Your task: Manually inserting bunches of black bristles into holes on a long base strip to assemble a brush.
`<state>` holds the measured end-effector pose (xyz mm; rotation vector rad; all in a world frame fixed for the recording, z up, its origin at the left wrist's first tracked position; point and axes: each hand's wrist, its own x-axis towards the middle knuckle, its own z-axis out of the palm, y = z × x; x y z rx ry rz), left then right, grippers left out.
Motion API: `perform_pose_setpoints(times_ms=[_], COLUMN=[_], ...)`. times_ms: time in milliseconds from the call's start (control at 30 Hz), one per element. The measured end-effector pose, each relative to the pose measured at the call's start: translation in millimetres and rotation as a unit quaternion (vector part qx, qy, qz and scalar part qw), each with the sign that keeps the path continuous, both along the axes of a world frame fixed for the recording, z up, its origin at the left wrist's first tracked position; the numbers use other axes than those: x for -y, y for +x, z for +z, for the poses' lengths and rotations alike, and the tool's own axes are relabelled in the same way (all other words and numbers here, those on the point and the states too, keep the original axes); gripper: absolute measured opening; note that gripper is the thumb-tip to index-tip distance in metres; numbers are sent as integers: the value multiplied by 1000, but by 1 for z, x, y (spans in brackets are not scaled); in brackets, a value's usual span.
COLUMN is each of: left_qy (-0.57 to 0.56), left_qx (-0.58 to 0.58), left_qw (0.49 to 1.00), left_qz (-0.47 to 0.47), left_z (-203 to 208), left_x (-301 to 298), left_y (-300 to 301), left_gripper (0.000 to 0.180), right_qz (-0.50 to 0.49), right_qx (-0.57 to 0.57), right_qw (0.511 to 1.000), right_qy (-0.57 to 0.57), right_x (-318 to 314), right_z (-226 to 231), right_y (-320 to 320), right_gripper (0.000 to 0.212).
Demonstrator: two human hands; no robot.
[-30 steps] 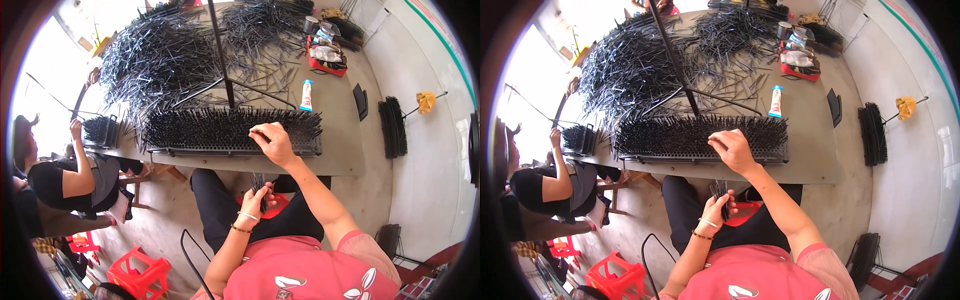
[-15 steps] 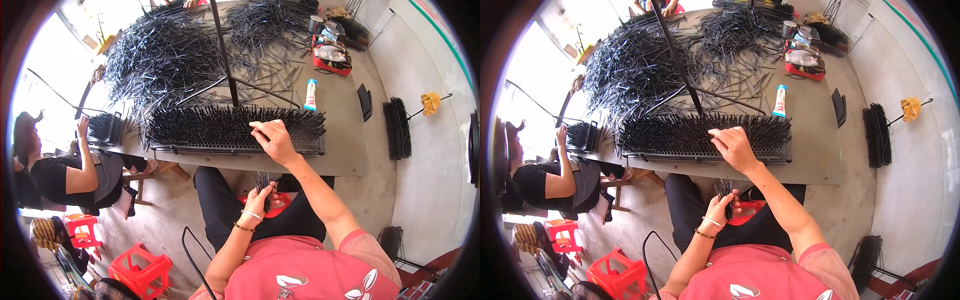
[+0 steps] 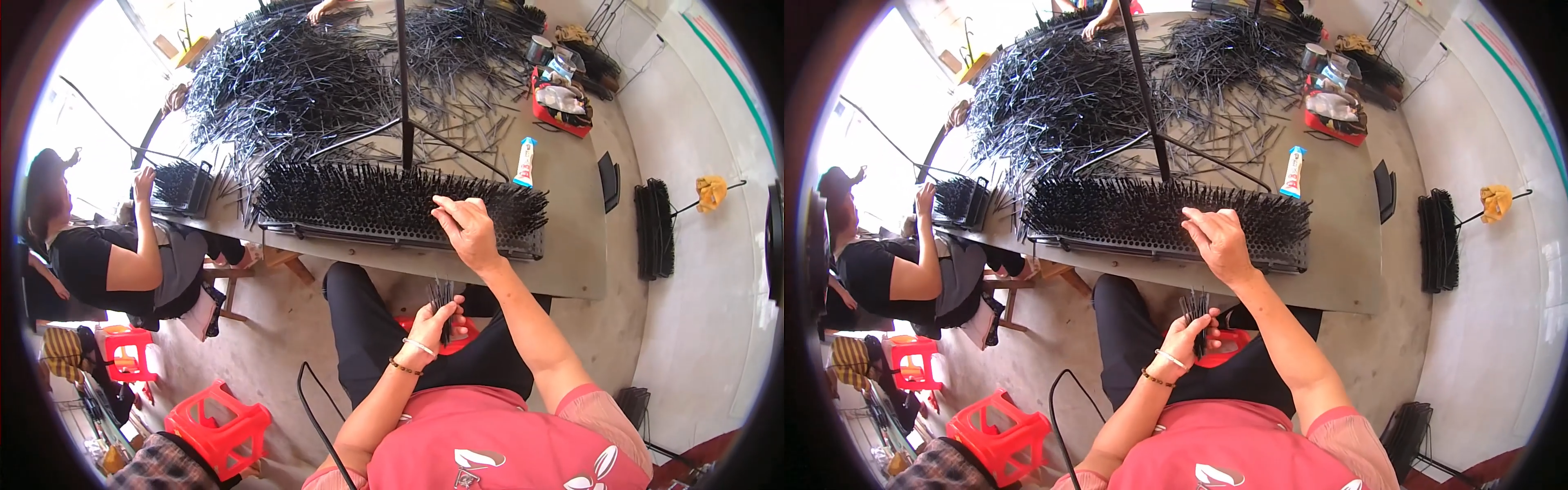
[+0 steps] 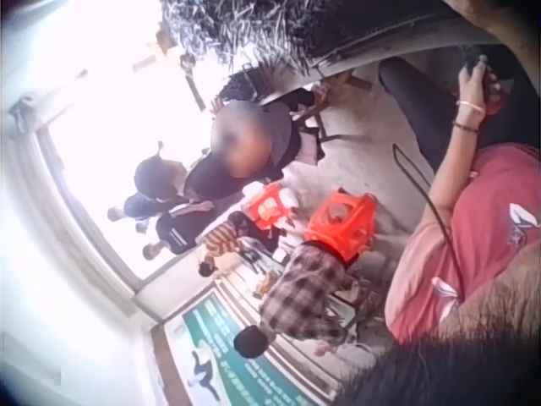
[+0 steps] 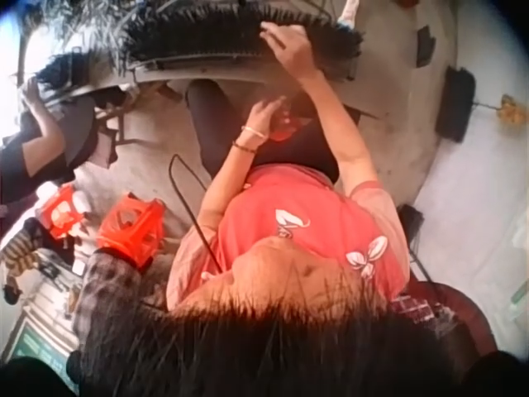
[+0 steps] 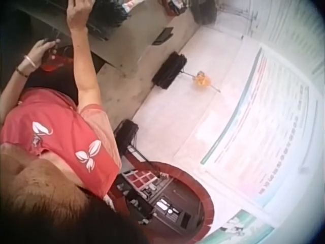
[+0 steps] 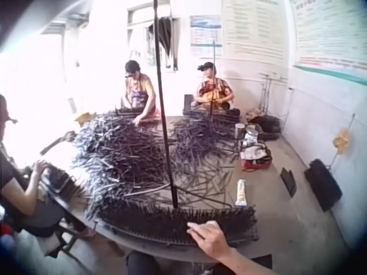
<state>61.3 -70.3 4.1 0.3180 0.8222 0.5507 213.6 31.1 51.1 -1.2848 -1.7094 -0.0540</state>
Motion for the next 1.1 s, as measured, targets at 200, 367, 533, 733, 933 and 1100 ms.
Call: perform_pose_setpoints(times_ms=[200,367,533,733,933,1100], left_qy=[-12,-5,-6,-3,-8,6], left_qx=[9,1,25,31,39,56], left_qw=[1000,1000,1000,999,999,998], left_qz=[-1,1,4,4,25,42], left_z=[3,3,0,2,3,-2], left_x=[0,-2,-4,-8,-8,-7], left_y=[-1,-2,-6,-5,-6,-5], left_gripper=[22,21,22,21,17,16], right_qz=[-37,-35,-31,-64,-71,-45], right_qx=[18,29,57,141,197,212], right_qw=[999,998,998,988,977,975], right_qy=[33,37,26,-7,-31,-38], right_x=[1,-1,2,3,8,7], right_z=[-7,-5,-5,-8,-5,2], right_y=[1,1,2,4,2,1], right_gripper=[26,25,23,29,29,30])
